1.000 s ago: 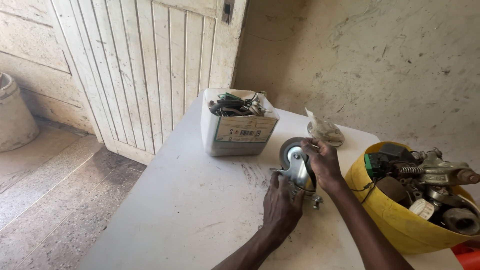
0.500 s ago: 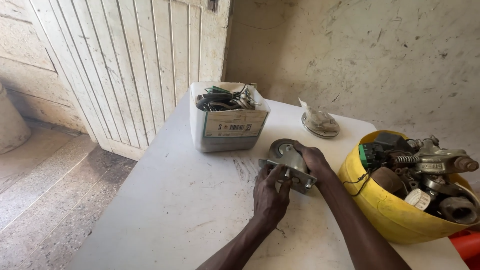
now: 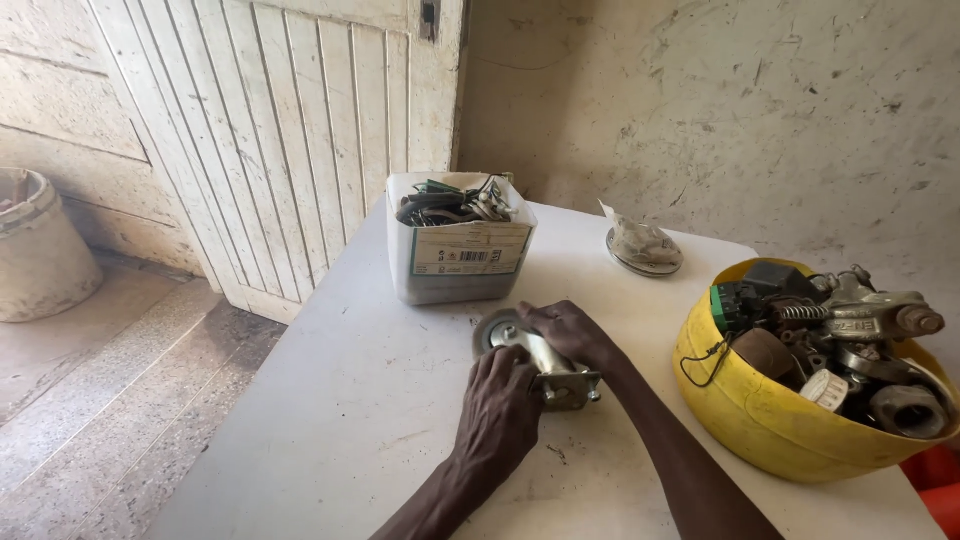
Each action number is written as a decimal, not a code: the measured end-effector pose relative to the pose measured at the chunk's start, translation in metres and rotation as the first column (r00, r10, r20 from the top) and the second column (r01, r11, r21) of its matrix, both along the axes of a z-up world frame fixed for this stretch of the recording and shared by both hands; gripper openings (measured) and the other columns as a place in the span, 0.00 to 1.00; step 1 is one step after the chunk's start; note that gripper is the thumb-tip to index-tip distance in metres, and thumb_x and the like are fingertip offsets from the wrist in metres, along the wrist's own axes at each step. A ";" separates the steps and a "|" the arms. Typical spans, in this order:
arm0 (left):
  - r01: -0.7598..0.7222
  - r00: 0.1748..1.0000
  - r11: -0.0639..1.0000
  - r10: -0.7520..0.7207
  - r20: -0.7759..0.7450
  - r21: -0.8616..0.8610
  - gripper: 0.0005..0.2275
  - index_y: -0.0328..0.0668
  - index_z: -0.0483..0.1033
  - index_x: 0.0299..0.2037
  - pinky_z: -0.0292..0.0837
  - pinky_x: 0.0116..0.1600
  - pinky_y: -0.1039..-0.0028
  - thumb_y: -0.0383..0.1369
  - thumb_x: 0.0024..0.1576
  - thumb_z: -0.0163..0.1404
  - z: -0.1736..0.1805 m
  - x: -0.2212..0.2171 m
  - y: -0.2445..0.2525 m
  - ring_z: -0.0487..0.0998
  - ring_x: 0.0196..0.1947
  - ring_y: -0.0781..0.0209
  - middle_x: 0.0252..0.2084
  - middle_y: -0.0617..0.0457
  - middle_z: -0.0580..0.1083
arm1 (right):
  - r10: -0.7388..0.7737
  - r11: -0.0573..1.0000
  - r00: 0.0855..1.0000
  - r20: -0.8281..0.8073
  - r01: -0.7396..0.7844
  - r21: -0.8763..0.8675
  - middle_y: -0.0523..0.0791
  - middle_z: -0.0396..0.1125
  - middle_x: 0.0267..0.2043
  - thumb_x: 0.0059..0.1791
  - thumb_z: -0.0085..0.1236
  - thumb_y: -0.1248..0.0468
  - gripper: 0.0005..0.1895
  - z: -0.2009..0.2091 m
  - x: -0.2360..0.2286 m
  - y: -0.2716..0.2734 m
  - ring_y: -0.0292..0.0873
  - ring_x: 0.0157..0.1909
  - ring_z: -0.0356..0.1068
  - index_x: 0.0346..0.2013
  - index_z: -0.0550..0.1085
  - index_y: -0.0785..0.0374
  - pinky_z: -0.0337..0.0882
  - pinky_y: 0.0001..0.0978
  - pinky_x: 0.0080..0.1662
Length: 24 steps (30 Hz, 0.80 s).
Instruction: Inspecting a caster wheel for faults and searching for replacement parts in storage bins.
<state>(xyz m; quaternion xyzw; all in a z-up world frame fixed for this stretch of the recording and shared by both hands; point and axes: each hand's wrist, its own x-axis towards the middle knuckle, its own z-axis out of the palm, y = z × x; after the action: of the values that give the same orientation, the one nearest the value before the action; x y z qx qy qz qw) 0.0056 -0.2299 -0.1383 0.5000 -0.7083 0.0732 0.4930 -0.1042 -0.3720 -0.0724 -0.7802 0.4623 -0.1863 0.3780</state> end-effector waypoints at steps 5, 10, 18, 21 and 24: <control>-0.066 0.993 0.996 0.071 -0.090 0.059 0.05 0.34 0.69 0.39 0.69 0.48 0.60 0.29 0.61 0.45 0.002 0.007 0.014 0.70 0.45 0.47 0.50 0.40 0.69 | -0.077 0.942 0.981 -0.175 0.014 -0.337 0.45 0.76 0.53 0.49 0.49 0.37 0.32 -0.002 0.022 -0.005 0.47 0.52 0.78 0.46 0.82 0.60 0.76 0.42 0.51; -0.089 0.987 0.991 0.101 -0.125 0.100 0.07 0.36 0.68 0.34 0.65 0.51 0.53 0.31 0.60 0.42 0.008 0.011 0.014 0.68 0.50 0.39 0.55 0.33 0.66 | -0.214 0.669 0.972 0.099 0.220 -0.710 0.50 0.71 0.51 0.47 0.63 0.44 0.35 0.015 0.031 -0.021 0.50 0.47 0.73 0.64 0.68 0.57 0.75 0.47 0.44; -0.114 0.990 0.977 0.127 -0.063 0.179 0.06 0.33 0.70 0.38 0.63 0.58 0.45 0.30 0.59 0.44 0.003 0.016 0.012 0.66 0.62 0.27 0.64 0.20 0.63 | -0.335 0.693 0.929 -0.158 0.130 -0.709 0.54 0.76 0.38 0.37 0.66 0.28 0.44 0.037 0.075 -0.048 0.65 0.40 0.76 0.50 0.66 0.56 0.74 0.63 0.37; -0.109 0.988 0.974 0.127 -0.083 0.196 0.08 0.35 0.67 0.38 0.69 0.45 0.50 0.33 0.61 0.45 0.001 0.019 0.011 0.69 0.56 0.34 0.60 0.29 0.65 | -0.368 0.691 0.920 -0.134 0.174 -0.701 0.53 0.76 0.38 0.38 0.70 0.33 0.42 0.034 0.076 -0.058 0.62 0.40 0.76 0.52 0.70 0.58 0.73 0.58 0.39; -0.111 0.990 0.982 0.123 -0.071 0.154 0.07 0.35 0.68 0.39 0.68 0.43 0.51 0.32 0.60 0.43 -0.001 0.020 0.009 0.69 0.55 0.34 0.59 0.30 0.66 | -0.375 0.657 0.917 -0.137 0.159 -0.737 0.53 0.77 0.36 0.37 0.69 0.30 0.42 0.033 0.073 -0.073 0.61 0.37 0.77 0.47 0.70 0.60 0.73 0.56 0.33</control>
<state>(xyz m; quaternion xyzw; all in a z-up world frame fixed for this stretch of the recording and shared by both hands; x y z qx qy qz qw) 0.0261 -0.2211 -0.1390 0.5789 -0.6607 0.0286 0.4770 -0.0308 -0.4454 -0.0397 -0.8053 0.5127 -0.2930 -0.0539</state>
